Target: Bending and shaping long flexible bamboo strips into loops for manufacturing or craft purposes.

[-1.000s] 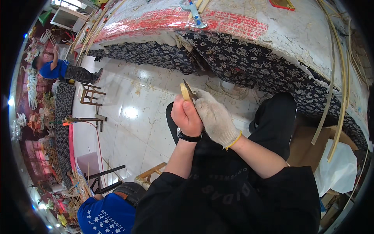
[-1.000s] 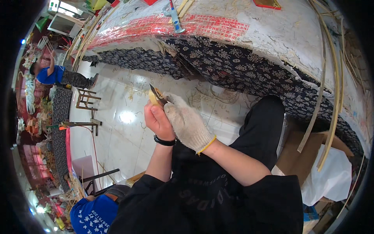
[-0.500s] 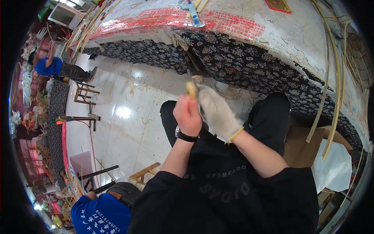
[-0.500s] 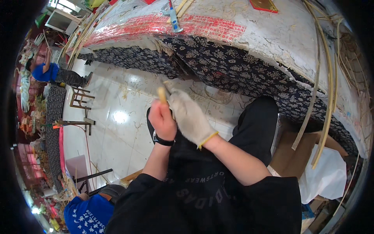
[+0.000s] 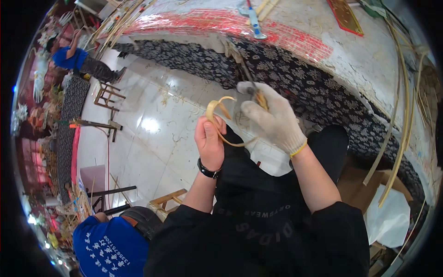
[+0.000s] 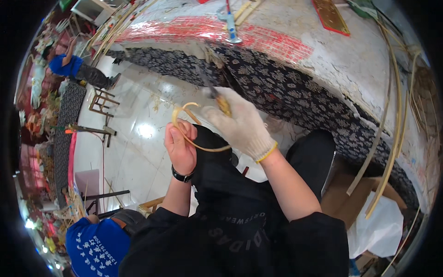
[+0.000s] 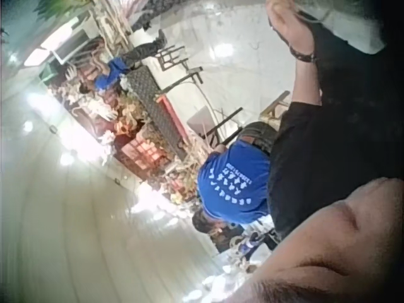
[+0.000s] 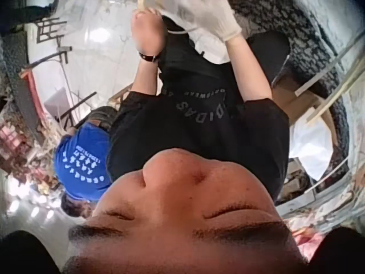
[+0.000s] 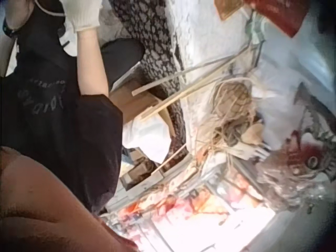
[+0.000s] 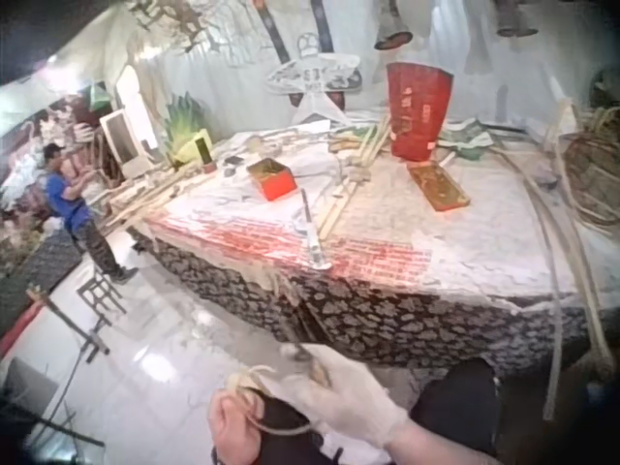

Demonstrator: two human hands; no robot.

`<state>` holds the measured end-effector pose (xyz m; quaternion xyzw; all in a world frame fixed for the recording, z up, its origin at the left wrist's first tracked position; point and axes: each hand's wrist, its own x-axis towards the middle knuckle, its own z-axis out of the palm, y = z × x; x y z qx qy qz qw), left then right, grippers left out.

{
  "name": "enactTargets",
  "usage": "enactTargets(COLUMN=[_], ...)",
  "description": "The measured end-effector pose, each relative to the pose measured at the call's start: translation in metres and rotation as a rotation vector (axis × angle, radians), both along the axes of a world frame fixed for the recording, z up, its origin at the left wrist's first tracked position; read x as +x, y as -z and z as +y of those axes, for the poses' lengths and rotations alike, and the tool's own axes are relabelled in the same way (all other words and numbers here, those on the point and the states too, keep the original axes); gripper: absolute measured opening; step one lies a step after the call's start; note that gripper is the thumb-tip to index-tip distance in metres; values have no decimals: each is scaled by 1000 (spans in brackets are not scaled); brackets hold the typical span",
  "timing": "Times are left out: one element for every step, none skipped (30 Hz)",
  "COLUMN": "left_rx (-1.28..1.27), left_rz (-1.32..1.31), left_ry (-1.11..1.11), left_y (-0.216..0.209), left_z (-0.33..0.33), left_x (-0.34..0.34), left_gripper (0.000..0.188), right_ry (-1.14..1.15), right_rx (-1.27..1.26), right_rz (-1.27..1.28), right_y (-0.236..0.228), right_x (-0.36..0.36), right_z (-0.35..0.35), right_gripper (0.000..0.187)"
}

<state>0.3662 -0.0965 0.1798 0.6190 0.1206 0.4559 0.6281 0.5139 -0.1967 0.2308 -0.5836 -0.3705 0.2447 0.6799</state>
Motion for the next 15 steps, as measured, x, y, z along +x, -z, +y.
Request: enactTargets(left_rx=[-62,-54,-113,-166,-220,-211,-269,-326,-384,-368,-409,-440,-455,-462,-475], left_rz=[-20,-20,-31,-51,-71,-78,-78,-82,-92,-95,-167,-249,-343,-241,-148], left_ry=[47,31,73,109,146,126,112,97,87,42,2,-43,-93,-140,-208], left_y=[-3,-5,-6,-10,-12,-14,-14,-15,-15,-17,-21,-28,-33,-32,-25], left_z=[-1,1,2,3,5,6,8,10,14,21,31,41,51,54,52], left_x=[1,2,4,3,2,3,4,5,5,0,-7,-20,-32,-49,-58], left_gripper=[30,30,30,30,30,30,30,30,30,30,29,27,26,25,25], right_ry=[-52,-106,-121,-143,-163,-182,-210,-179,-145,-130,-94,-66,-106,-200,-239], right_rx=[-7,-10,-5,-31,-58,-87,-77,-74,-75,-68,-130,-189,-192,-180,-252], right_rz=[-37,-71,-70,-95,-122,-149,-149,-109,-74,-31,-3,16,56,100,153], right_y=[-7,-10,-9,-11,-12,-12,-7,0,8,17,26,31,34,38,36], right_x=[1,3,6,6,7,9,9,8,7,3,3,3,4,-5,-13], right_z=[9,16,22,28,33,39,46,51,55,61,66,70,67,68,68], right_gripper=[27,26,26,24,22,20,20,19,19,19,21,23,21,19,21])
